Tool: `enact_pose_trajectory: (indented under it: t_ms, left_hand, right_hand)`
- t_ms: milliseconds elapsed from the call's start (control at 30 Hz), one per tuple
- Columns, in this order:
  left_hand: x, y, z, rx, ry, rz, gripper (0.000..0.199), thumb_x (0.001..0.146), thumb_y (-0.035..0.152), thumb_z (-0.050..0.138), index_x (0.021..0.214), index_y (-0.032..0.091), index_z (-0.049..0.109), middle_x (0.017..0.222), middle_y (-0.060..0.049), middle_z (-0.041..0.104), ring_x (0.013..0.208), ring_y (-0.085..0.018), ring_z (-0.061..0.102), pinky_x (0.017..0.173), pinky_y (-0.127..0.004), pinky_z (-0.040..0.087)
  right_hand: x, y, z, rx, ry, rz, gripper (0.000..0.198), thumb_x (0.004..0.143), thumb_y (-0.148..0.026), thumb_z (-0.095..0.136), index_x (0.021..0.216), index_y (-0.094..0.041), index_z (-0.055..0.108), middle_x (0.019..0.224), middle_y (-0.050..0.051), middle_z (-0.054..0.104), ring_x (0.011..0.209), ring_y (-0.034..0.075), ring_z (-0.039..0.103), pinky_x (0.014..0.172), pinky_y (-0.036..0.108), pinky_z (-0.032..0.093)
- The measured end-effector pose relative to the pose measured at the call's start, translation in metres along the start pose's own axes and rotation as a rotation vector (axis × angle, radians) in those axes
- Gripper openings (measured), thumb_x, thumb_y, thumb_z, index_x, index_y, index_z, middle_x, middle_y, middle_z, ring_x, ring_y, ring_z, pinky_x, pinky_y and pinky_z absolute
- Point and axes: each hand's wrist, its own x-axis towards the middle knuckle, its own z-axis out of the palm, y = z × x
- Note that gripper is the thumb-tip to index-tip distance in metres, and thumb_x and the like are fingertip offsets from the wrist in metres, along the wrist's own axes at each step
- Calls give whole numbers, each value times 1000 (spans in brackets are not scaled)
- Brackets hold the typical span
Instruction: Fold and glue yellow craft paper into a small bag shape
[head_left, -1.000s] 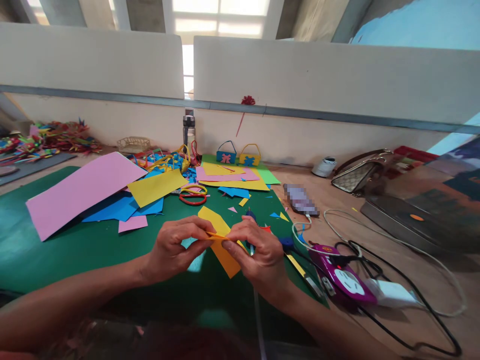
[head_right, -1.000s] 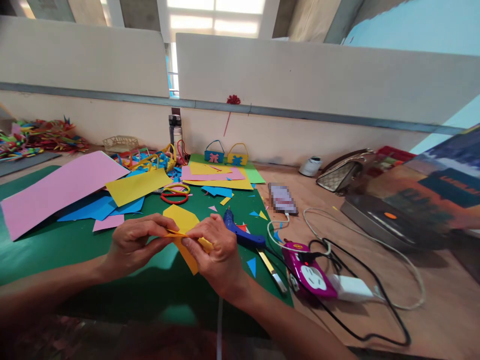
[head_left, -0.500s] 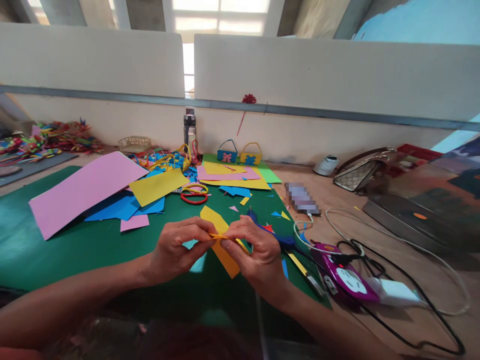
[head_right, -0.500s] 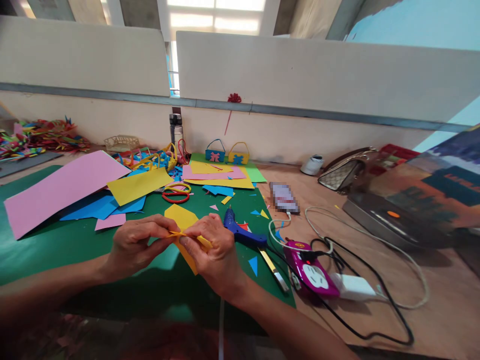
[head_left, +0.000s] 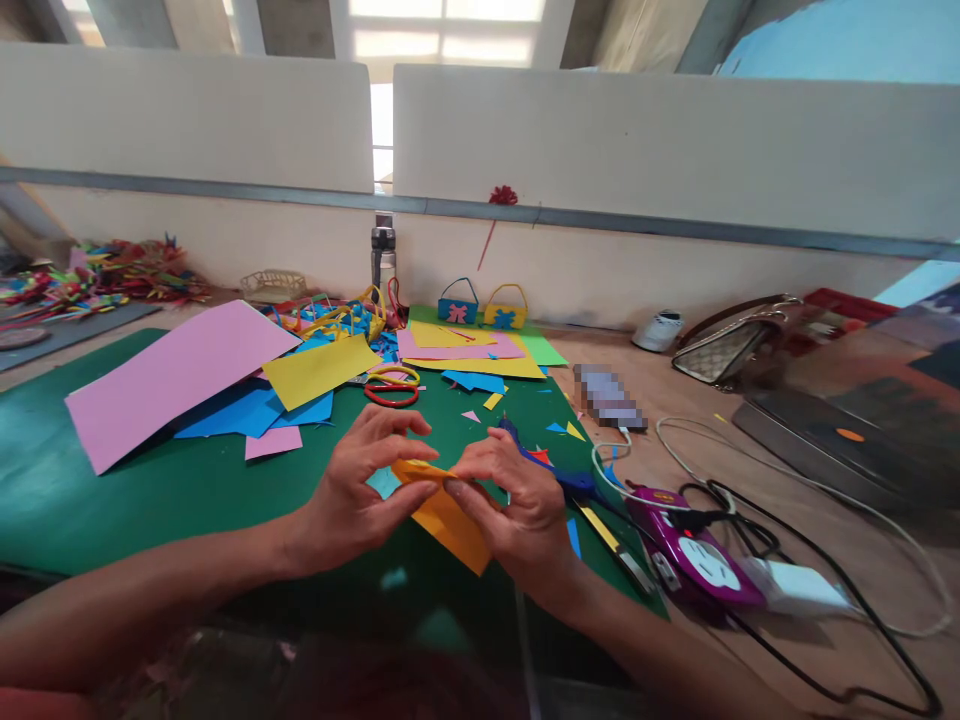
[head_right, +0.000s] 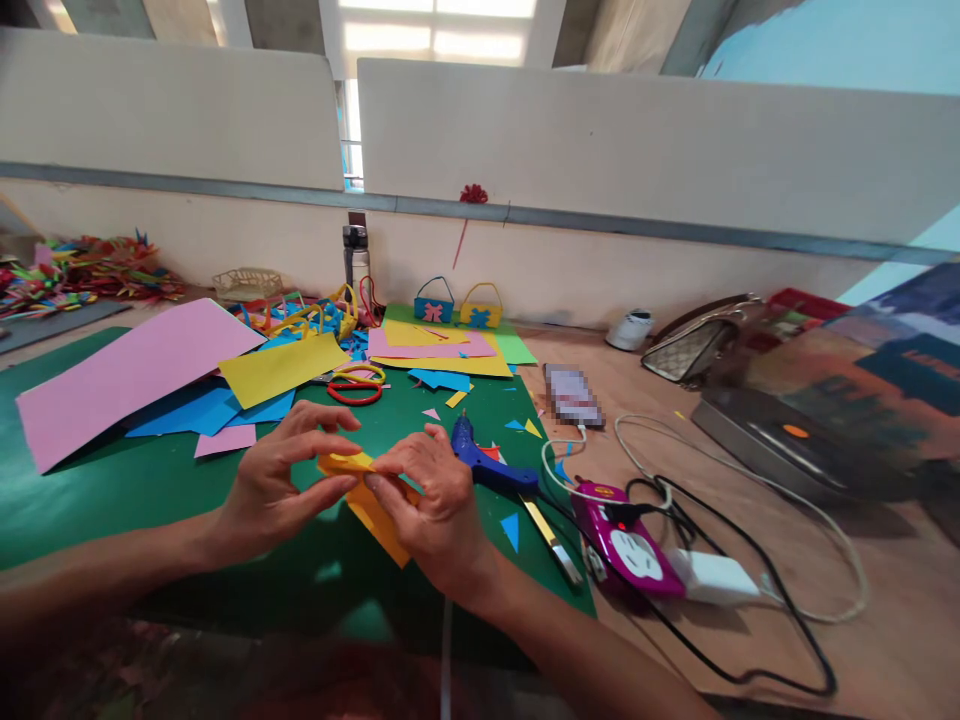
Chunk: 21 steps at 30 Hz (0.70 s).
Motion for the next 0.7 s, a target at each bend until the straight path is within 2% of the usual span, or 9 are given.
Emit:
enact_pose_trajectory:
  t_ms: [200,700]
  left_hand:
    - [3,1,-2,-16,-56,-7,4,79,17,61,79,19,65,103,-6,60,95,-20,51,87,-40,39]
    - [3,4,-1,-45,-53,12,9,80,13,58,75,18,63,98,-6,63,92,-18,53,84,-37,42]
  right_hand:
    - [-1,0,0,6,-26,10,9,77,-15,62,72,-22,59,69,-3,62,65,12,59,88,38,36]
    - [-4,1,2,19,-34,31,10,76,-17,63,80,-24,56,76,-4,65,70,13,61,92,39,35]
